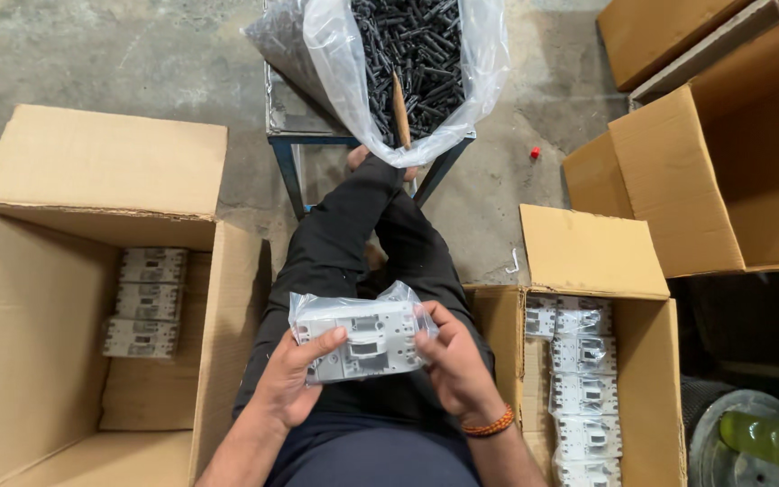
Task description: The person sits on a stool and repeatedly takes white electrical components from a cardboard box. They remove each component from its plastic wrapper, insert a small black pin into a slot using a wooden stick, and then place the component back into the wrapper. The wrapped components are then placed into a second cardboard box.
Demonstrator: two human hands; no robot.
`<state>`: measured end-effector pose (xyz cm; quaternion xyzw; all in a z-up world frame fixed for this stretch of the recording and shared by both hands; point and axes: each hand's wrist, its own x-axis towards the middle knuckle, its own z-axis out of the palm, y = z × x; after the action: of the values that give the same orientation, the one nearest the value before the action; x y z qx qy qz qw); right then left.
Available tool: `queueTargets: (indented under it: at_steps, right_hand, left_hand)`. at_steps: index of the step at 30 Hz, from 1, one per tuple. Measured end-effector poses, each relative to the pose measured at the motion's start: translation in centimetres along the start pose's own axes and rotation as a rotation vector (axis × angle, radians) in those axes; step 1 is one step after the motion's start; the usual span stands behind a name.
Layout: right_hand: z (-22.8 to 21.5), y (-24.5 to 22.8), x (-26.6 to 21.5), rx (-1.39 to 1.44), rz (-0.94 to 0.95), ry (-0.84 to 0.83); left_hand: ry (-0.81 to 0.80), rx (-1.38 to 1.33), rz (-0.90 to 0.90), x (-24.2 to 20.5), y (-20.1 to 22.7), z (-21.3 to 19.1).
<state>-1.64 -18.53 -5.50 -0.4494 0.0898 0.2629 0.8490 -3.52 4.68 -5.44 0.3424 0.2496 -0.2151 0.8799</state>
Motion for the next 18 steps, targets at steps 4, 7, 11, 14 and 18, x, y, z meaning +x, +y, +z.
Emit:
queueTargets:
  at_steps: [4,7,11,14,18]
  right_hand:
    - [-2.3,-1.1,0.3,-0.033,0.073,0.017]
    - [-3.0,-1.4,0.1,-0.191,0.116,-0.015]
    - [-3.0,-1.9,0.1,-0.195,0.174,0.037]
    - [-3.2,-1.9,0.4,-0.184,0.227,0.072]
    - [-4.2,-0.9,0.5,-0.028,0.245,-0.177]
  left_hand:
    - [-0.043,0.067,0.084,0.3,0.3,-0.8]
    - [-0.024,0.124,0.126,0.6,0.0,-1.7]
    - [-0.014,0.201,0.197,0.8,-0.6,-2.6]
    - [-0.052,0.237,0.244,0.9,-0.8,-3.3]
    - [-0.138,0.272,0.28,0.6,-0.5,-3.5]
